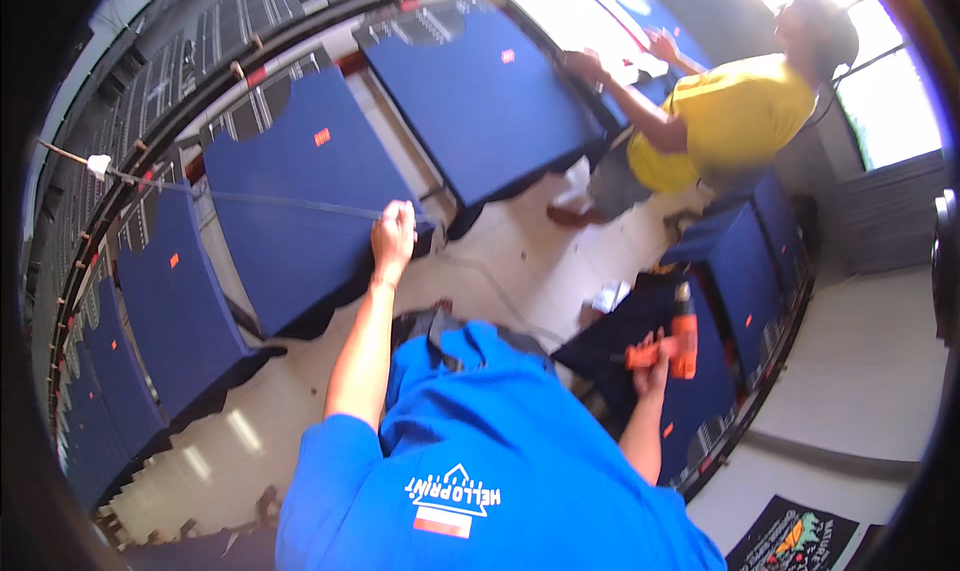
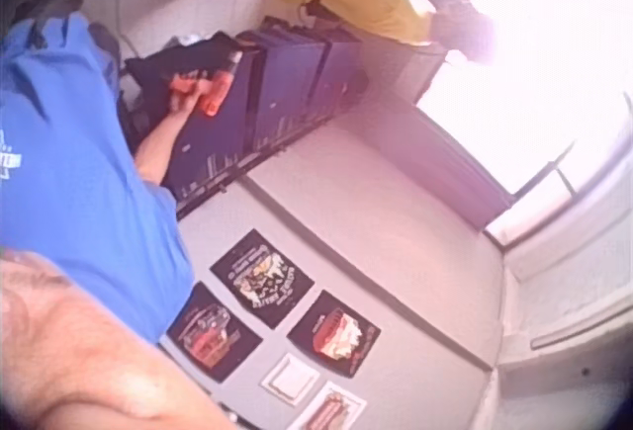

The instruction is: The person uses a heat gun to dry ink on a series of blue t-shirts laid out on printing boards, moving along the row while another person handles printing frames in the background.

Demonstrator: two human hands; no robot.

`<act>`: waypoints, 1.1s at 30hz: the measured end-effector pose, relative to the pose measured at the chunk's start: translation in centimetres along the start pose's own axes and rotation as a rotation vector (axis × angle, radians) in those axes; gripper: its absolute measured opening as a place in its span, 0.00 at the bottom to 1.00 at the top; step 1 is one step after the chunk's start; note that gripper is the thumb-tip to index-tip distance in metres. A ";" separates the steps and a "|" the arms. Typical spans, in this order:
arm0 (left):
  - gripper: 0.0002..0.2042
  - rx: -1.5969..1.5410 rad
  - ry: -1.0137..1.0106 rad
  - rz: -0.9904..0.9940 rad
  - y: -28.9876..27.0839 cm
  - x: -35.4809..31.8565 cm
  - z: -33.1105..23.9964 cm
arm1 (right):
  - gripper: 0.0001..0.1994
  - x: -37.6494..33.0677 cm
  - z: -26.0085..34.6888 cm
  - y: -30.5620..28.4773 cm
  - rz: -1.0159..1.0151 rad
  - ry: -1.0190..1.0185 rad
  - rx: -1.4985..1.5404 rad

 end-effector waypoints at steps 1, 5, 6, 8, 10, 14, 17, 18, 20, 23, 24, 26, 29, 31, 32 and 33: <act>0.16 -0.010 -0.036 0.016 0.2 0.0 -0.1 | 0.26 0.0 0.0 -0.7 0.009 -0.015 0.012; 0.16 -0.011 -0.050 0.011 0.1 -0.4 -1.1 | 0.24 -0.3 0.3 -1.1 -0.024 -0.024 0.062; 0.16 -0.015 -0.070 0.017 0.1 -0.5 -1.1 | 0.24 -0.1 0.2 -1.1 -0.025 -0.025 0.068; 0.16 -0.019 -0.080 0.010 0.1 -0.6 -1.0 | 0.24 0.1 0.2 -1.0 -0.033 -0.013 0.066; 0.15 -0.005 -0.081 0.000 0.0 -0.4 -0.7 | 0.23 0.1 0.0 -0.6 -0.034 -0.011 0.071; 0.15 -0.037 -0.079 0.009 0.4 0.0 -0.6 | 0.23 0.1 0.0 -0.6 -0.032 -0.037 0.084; 0.15 -0.033 -0.084 0.016 0.3 -0.2 -1.0 | 0.24 0.1 -0.1 -0.9 -0.043 -0.043 0.100; 0.15 -0.033 -0.081 0.014 0.2 -0.3 -1.0 | 0.24 0.1 -0.1 -0.8 -0.055 -0.041 0.100; 0.15 -0.032 -0.082 0.019 0.2 -0.3 -1.2 | 0.24 0.1 -0.1 -0.7 -0.072 -0.041 0.093; 0.15 -0.039 -0.074 0.014 0.2 -0.4 -1.3 | 0.23 0.1 0.0 -0.6 -0.079 -0.042 0.078; 0.15 -0.036 -0.077 0.020 0.2 -0.4 -1.2 | 0.23 0.1 0.0 -0.6 -0.078 -0.039 0.079; 0.16 -0.030 -0.084 0.032 0.1 -0.4 -1.2 | 0.23 0.1 0.0 -0.5 -0.075 -0.035 0.073; 0.16 -0.029 -0.086 0.031 0.1 -0.5 -1.2 | 0.23 0.1 0.1 -0.5 -0.067 -0.025 0.061; 0.15 -0.028 -0.081 0.028 0.0 -0.4 -0.9 | 0.24 0.0 0.2 -0.2 -0.060 -0.012 0.062; 0.15 -0.027 -0.077 0.032 0.1 -0.3 -0.9 | 0.24 0.0 0.2 -0.2 -0.062 -0.012 0.058; 0.15 -0.037 -0.073 0.020 0.1 -0.3 -0.9 | 0.24 0.0 0.2 -0.1 -0.064 -0.013 0.055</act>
Point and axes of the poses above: each hand's wrist, its own x-axis towards the middle knuckle, its own y-axis out of the palm, z = x × y, the point moved 1 cm from there along x, towards the middle knuckle, and after that the axes turned 10 degrees about -y, right-handed, at the moved point
